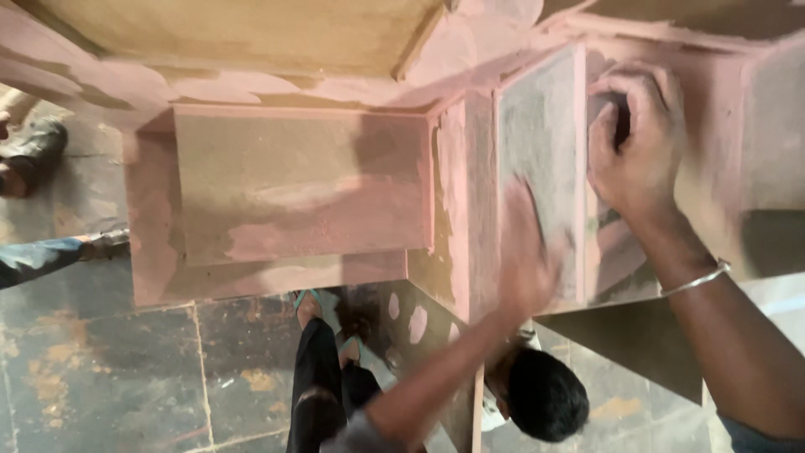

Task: The person sands the edges and surfaces of a pink wooden cabinet using a sanding block. They work on the corners, shelves, and door frames, smoothing the wood in preparation for finishing.

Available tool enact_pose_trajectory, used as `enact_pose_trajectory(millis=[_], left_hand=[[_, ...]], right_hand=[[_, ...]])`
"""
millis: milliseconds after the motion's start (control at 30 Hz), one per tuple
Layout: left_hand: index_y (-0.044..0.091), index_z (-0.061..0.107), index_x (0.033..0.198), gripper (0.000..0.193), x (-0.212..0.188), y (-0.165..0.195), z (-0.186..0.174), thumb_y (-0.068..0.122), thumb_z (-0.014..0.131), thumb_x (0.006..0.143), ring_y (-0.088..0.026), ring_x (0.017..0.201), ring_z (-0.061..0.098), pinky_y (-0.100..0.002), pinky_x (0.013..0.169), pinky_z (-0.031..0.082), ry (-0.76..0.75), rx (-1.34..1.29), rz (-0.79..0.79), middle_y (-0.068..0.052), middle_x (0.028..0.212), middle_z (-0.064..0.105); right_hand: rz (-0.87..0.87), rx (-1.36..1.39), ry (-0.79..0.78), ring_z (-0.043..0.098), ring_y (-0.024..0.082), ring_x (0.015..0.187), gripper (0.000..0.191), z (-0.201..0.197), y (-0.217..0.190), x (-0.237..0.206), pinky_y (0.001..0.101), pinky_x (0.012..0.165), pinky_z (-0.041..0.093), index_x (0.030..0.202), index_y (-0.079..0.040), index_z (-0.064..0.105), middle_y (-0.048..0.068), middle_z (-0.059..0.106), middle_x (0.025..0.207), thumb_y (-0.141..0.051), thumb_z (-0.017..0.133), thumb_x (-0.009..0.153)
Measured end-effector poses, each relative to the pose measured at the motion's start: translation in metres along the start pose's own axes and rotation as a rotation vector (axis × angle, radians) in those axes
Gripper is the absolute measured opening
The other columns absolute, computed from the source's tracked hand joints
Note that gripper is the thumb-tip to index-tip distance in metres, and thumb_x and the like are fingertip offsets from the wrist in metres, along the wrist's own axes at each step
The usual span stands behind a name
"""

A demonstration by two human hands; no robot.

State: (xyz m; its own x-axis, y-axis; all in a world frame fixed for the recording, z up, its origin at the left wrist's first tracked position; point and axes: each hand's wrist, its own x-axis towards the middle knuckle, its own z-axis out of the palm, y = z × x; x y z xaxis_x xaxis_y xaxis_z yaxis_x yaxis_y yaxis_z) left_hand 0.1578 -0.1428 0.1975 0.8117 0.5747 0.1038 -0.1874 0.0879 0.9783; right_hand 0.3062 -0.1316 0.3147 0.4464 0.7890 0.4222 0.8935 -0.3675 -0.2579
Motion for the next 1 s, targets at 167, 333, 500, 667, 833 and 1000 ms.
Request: enact_pose_trajectory(millis=[167, 333, 500, 667, 833, 1000], left_hand=[[-0.015, -0.001, 0.164, 0.102, -0.066, 0.037, -0.001, 0.054, 0.046, 0.106, -0.045, 0.167, 0.010, -0.052, 0.137, 0.010, -0.287, 0.437, 0.108, -0.037, 0.173, 0.006], [-0.010, 0.010, 0.164, 0.070, -0.052, 0.043, -0.013, 0.021, 0.018, 0.101, -0.046, 0.134, 0.032, -0.053, 0.114, 0.027, -0.241, -0.124, -0.532, -0.038, 0.155, 0.025], [-0.016, 0.007, 0.156, 0.070, -0.055, 0.081, -0.015, 0.007, 0.038, 0.097, -0.053, 0.152, 0.030, -0.053, 0.127, 0.025, -0.113, 0.469, 0.219, -0.038, 0.163, 0.013], [-0.009, 0.006, 0.162, 0.075, -0.069, 0.065, -0.012, 0.003, 0.027, 0.091, -0.040, 0.133, 0.044, -0.046, 0.116, 0.035, -0.209, 0.072, -0.543, -0.033, 0.161, 0.020], [-0.015, 0.004, 0.167, 0.067, -0.101, 0.038, 0.011, 0.002, 0.028, 0.107, -0.046, 0.162, 0.012, -0.053, 0.134, 0.014, 0.003, 0.374, 0.138, -0.035, 0.174, 0.010], [-0.015, 0.011, 0.162, 0.068, -0.116, 0.014, 0.002, 0.019, 0.029, 0.106, -0.049, 0.162, 0.011, -0.059, 0.130, 0.009, -0.022, 0.265, -0.123, -0.030, 0.174, 0.014]], right_hand=[[-0.002, -0.047, -0.005, 0.059, 0.034, 0.121, 0.015, 0.002, 0.004, -0.001, 0.0427, 0.107, 0.049, 0.114, 0.001, 0.063, 0.018, 0.061, 0.123, 0.008, 0.057, 0.102], [-0.008, -0.045, -0.016, 0.060, 0.033, 0.122, 0.017, 0.003, 0.011, -0.003, 0.0418, 0.108, 0.049, 0.115, 0.000, 0.063, 0.017, 0.062, 0.123, 0.009, 0.056, 0.102], [0.007, -0.050, -0.011, 0.059, 0.033, 0.119, 0.016, 0.004, 0.014, -0.006, 0.0419, 0.105, 0.049, 0.116, 0.001, 0.063, 0.016, 0.063, 0.123, 0.008, 0.057, 0.103], [-0.032, -0.013, 0.014, 0.060, 0.032, 0.123, 0.020, 0.005, 0.015, -0.006, 0.0406, 0.107, 0.049, 0.116, 0.000, 0.062, 0.017, 0.061, 0.125, 0.011, 0.053, 0.101], [-0.068, -0.019, 0.016, 0.059, 0.033, 0.122, 0.019, 0.005, 0.010, -0.002, 0.0412, 0.107, 0.049, 0.115, 0.002, 0.062, 0.017, 0.062, 0.124, 0.012, 0.054, 0.101], [-0.060, 0.008, 0.016, 0.060, 0.032, 0.121, 0.021, 0.005, 0.008, -0.001, 0.0406, 0.107, 0.049, 0.116, 0.002, 0.062, 0.017, 0.061, 0.123, 0.012, 0.052, 0.100]])
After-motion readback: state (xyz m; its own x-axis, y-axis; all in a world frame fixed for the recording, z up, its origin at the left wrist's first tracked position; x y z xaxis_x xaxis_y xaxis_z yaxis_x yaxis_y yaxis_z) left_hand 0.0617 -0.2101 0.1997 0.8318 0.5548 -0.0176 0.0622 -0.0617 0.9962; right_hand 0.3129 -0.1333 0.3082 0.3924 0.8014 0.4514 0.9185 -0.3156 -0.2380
